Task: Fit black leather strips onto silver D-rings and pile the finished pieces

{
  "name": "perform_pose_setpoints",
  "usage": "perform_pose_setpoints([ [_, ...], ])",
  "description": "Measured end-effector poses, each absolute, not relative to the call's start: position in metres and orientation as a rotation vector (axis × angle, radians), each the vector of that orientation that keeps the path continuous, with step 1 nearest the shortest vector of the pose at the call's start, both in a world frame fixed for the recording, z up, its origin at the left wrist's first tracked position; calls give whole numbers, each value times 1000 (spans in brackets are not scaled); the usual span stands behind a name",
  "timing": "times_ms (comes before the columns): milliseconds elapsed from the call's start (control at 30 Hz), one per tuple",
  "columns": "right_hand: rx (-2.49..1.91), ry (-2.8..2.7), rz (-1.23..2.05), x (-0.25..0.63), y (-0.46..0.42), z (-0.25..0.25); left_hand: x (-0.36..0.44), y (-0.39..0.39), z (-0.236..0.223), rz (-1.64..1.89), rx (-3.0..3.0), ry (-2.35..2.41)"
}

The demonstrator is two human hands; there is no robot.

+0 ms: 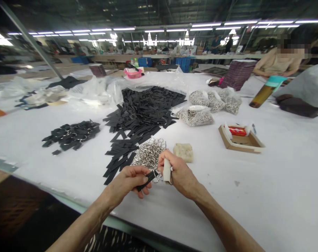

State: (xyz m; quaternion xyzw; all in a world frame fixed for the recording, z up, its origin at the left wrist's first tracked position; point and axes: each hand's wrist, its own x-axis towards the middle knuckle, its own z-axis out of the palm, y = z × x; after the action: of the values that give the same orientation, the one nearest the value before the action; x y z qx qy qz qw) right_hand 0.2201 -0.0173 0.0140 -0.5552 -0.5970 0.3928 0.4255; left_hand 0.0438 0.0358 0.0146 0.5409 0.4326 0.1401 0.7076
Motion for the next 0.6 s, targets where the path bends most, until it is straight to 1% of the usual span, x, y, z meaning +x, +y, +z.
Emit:
perform_pose_setpoints([
  [167, -1422, -1565, 1026, 221, -19, 17, 43, 40, 15, 240, 1263, 869],
  [367, -1335, -1599, 1146, 220, -21, 18, 48, 37, 15, 223, 1267, 797],
  [467, -1393, -1530, 1018, 220, -20, 16, 51, 33, 13, 329, 1158, 800],
  [600, -1479, -1494, 687, 218, -23, 15, 55, 25, 10, 533, 828, 894],
])
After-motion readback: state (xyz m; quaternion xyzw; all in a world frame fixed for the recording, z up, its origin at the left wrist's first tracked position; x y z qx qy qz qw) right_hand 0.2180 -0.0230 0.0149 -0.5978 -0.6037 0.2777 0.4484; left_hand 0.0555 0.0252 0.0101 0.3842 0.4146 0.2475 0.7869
